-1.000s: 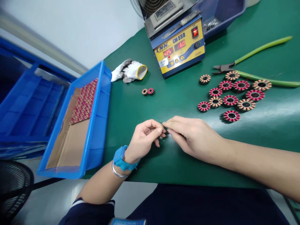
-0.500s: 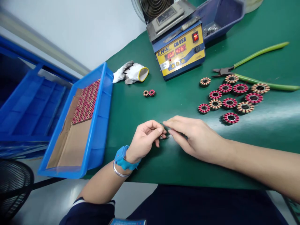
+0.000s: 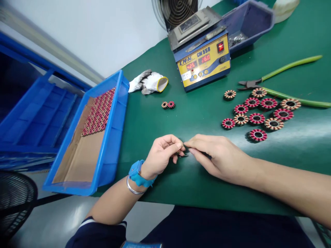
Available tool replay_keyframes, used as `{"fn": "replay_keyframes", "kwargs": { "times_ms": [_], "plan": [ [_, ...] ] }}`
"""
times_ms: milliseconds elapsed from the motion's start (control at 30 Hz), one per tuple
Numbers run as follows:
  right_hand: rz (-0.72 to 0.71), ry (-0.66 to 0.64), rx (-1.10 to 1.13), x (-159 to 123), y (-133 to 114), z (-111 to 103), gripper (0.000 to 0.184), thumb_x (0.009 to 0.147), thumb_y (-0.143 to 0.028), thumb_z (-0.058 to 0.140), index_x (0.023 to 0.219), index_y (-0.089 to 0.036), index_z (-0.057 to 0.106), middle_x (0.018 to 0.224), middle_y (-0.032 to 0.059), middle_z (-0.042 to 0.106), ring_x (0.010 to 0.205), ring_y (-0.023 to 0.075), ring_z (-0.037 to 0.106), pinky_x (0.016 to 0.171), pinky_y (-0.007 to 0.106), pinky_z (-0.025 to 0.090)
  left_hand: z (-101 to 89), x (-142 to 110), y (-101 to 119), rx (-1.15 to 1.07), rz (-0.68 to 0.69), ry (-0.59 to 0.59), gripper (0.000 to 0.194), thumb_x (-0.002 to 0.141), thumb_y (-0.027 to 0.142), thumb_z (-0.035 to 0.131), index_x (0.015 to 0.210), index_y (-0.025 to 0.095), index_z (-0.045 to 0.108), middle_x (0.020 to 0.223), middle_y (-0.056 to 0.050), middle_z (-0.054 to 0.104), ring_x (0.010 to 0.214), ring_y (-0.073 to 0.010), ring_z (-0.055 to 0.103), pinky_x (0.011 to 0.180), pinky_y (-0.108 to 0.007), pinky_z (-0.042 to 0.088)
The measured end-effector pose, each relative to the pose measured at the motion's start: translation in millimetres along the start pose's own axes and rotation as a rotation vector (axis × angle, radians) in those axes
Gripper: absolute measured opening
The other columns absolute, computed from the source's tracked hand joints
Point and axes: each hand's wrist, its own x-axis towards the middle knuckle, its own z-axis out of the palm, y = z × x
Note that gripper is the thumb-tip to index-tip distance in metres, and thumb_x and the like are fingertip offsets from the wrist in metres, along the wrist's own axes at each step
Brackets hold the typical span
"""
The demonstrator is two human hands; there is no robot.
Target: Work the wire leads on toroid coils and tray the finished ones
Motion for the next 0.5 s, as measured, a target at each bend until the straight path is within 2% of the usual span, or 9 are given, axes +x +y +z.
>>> {"fn": "replay_keyframes", "kwargs": {
  "times_ms": [133, 367, 433, 500],
  "plan": [
    [-0.09, 0.028, -0.2, 0.3, 3.2, -2.9, 0.024, 0.098, -0.008, 0.055, 0.118, -0.016, 0.066, 0.1, 0.0085, 0.076, 0.085, 0.0186, 0.072, 0.073, 0.03, 0.056, 0.5, -1.2, 3.0, -0.007, -0.024, -0.025, 0.028, 0.074, 0.035, 0.077, 0.072, 0.013, 0.06, 0.071, -0.004, 0.065, 0.057, -0.009, 0.059, 0.042, -0.015, 0.042],
    [-0.32, -0.042, -0.431, 1.3, 3.7, -8.2, 0.018, 0.1, -0.01, 0.05, 0.11, -0.014, 0.065, 0.097, 0.0106, 0.077, 0.075, 0.0209, 0.067, 0.067, 0.035, 0.048, 1.1, -5.4, 6.0, 0.062, -0.062, -0.125, 0.024, 0.078, 0.035, 0.071, 0.074, 0.014, 0.059, 0.073, -0.005, 0.066, 0.058, -0.0098, 0.058, 0.045, -0.018, 0.038],
    [-0.262, -0.028, -0.365, 2.3, 0.9, -7.1, 0.016, 0.099, -0.012, 0.051, 0.101, -0.015, 0.066, 0.088, 0.0096, 0.075, 0.071, 0.0202, 0.067, 0.064, 0.034, 0.048, 2.1, -8.6, 4.3, 0.156, 0.02, -0.119, 0.021, 0.082, 0.033, 0.067, 0.074, 0.016, 0.058, 0.071, -0.005, 0.064, 0.059, -0.0107, 0.057, 0.049, -0.02, 0.039],
    [-0.001, -0.072, -0.133, 4.5, -2.0, -6.5, 0.019, 0.1, -0.016, 0.05, 0.087, -0.017, 0.064, 0.074, 0.0045, 0.07, 0.061, 0.0166, 0.064, 0.056, 0.029, 0.047, 4.0, -13.7, 2.6, 0.37, 0.23, -0.089, 0.017, 0.085, 0.028, 0.063, 0.072, 0.017, 0.057, 0.069, -0.003, 0.061, 0.06, -0.0115, 0.053, 0.056, -0.024, 0.042]
  ]
}}
